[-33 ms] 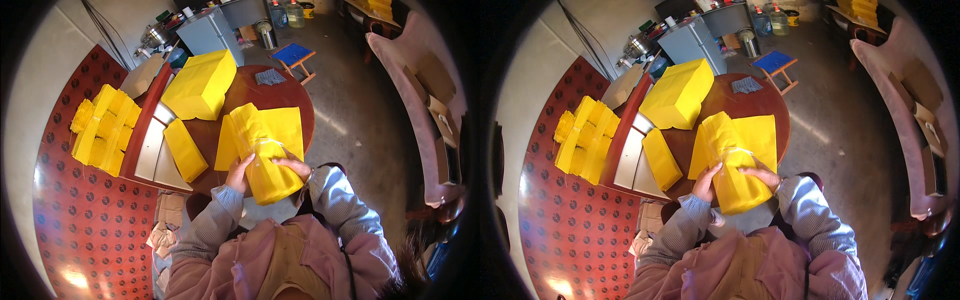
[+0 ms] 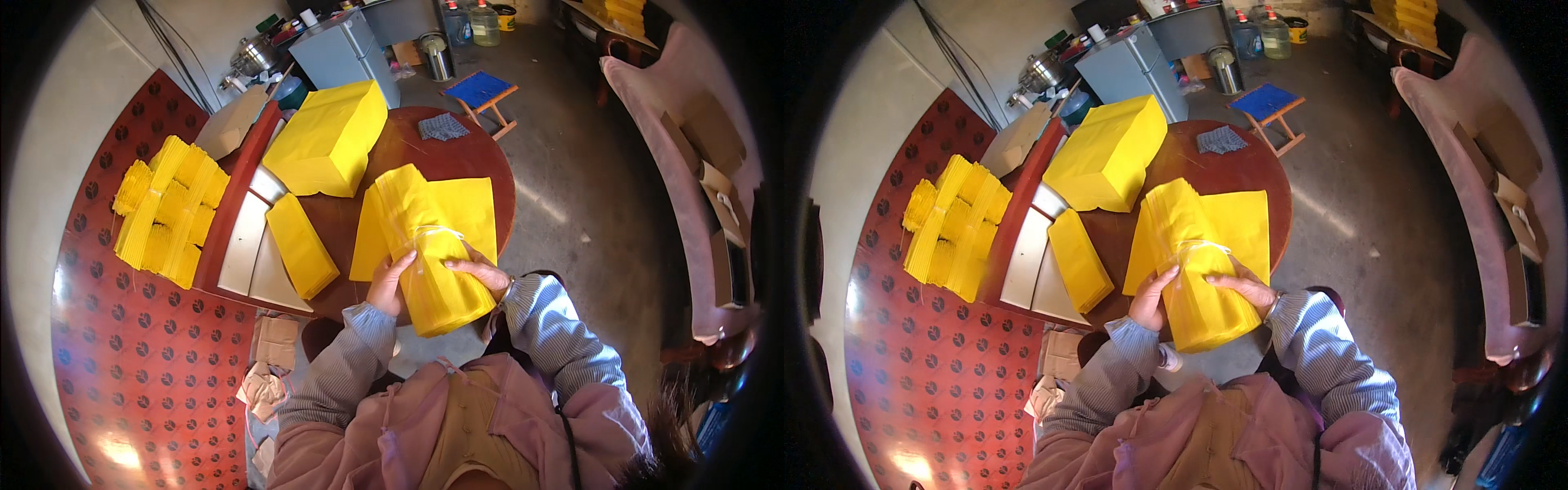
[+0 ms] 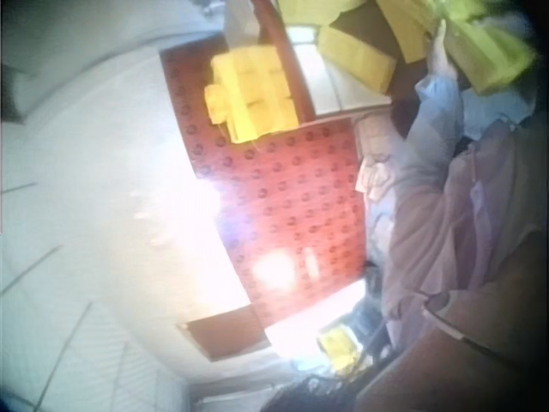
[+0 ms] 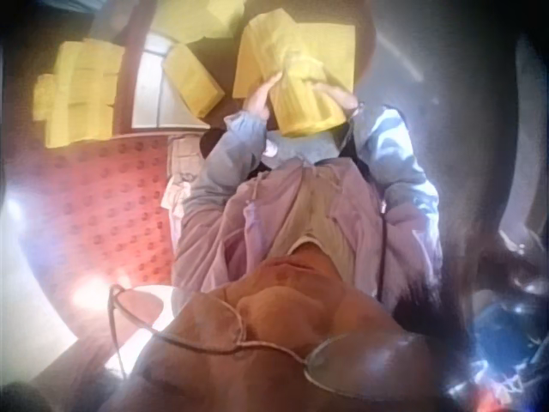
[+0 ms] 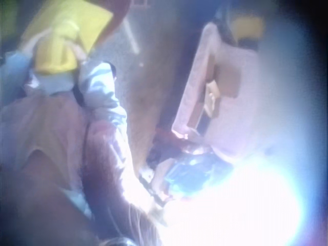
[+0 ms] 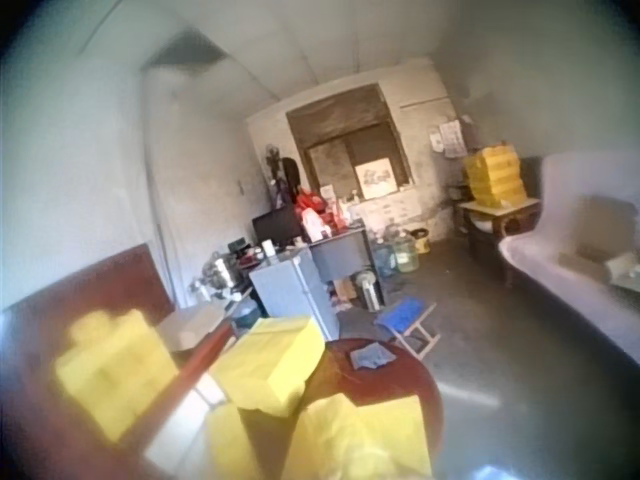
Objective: The person folds yellow paper sheets by hand on a round table, aligning edges and pressing creases. They stack the folded sheets and tie a bundle with a white string.
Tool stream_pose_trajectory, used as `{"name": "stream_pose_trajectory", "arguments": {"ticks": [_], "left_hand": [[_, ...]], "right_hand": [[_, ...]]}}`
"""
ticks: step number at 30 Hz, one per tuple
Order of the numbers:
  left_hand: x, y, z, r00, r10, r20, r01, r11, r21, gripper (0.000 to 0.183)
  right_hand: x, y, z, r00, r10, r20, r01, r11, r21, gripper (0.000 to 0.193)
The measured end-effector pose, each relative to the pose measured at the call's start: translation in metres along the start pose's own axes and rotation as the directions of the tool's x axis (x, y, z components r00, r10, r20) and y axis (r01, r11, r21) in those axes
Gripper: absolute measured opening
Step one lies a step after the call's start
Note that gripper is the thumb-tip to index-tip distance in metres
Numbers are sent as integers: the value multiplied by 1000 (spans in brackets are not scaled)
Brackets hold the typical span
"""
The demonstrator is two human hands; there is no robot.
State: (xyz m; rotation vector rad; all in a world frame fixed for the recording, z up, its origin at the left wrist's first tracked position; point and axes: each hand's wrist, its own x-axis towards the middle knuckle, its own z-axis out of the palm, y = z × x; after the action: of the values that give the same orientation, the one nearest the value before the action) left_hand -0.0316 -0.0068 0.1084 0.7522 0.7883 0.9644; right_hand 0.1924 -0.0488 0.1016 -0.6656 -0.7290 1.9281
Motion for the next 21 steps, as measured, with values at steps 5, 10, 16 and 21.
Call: {"name": "stream_pose_trajectory", "arguments": {"ticks": [5,10,16,21], "left_hand": [[96,57,-6,995,-80,65,81,997,-15,48],[243,124,-14,989,-139,41,135,985,105,47],[357,127,-44,999,-25,21,18,960,278,49],[386,105,-80,999,-40,-18,44,910,412,39]], "right_hand": [[69,-47,-5,998,-68,-7,68,997,-35,86],[193,-104,-39,986,-168,-12,167,984,-65,85],[295,-127,-89,976,-146,-161,101,961,-259,75],[322,-112,-125,962,3,-272,-151,839,-523,84]]}}
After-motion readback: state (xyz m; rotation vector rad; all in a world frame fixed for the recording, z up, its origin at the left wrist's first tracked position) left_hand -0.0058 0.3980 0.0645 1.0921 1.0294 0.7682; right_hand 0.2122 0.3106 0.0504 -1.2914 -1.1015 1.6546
